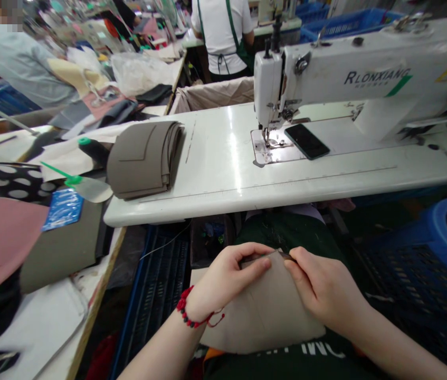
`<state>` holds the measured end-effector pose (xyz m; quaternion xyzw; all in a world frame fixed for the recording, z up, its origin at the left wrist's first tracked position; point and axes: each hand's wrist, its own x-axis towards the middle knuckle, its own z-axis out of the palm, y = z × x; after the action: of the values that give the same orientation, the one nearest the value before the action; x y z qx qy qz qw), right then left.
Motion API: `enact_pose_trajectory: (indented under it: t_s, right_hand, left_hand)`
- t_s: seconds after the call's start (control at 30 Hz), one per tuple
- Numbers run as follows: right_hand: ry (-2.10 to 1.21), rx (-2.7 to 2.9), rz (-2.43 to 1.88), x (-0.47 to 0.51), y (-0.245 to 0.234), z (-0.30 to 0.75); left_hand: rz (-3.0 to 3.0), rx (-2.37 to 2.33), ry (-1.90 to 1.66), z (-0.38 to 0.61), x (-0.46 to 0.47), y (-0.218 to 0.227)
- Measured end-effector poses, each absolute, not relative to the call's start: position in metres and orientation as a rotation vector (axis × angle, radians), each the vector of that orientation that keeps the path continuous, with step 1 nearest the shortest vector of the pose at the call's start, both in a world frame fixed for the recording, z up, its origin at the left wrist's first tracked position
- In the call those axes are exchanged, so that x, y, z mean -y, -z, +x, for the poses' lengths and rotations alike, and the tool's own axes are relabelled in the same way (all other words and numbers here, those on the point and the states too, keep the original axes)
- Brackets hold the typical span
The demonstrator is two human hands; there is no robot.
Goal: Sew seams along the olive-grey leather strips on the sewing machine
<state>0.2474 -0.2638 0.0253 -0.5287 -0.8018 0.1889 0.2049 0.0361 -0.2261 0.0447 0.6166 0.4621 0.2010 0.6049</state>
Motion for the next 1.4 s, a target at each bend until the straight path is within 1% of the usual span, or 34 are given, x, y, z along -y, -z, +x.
enact_pose_trajectory:
  t_s: [0.6,0.87,1.1,1.4]
  right_hand:
    - [-0.381,2.283,-1.542,0.269,-0.025,0.249]
    - [-0.444,2.233,-1.516,0.268,-0.021,0.248]
    - [-0.588,2.203,-1.48,0.268,-0.019,0.25]
    - [-0.504,2.225,-1.491,0.265,-0.022,0.25]
  left_hand:
    - [1.319,-1.115,-0.585,0.046,0.232,-0.038]
    - [1.326,-1.135,-0.554,0.05,0.232,-0.04]
    - [1.35,-1.109,-0.502,0.054,0.232,-0.039]
    - [1.392,-1.152,-0.542,0.054,0.235,-0.038]
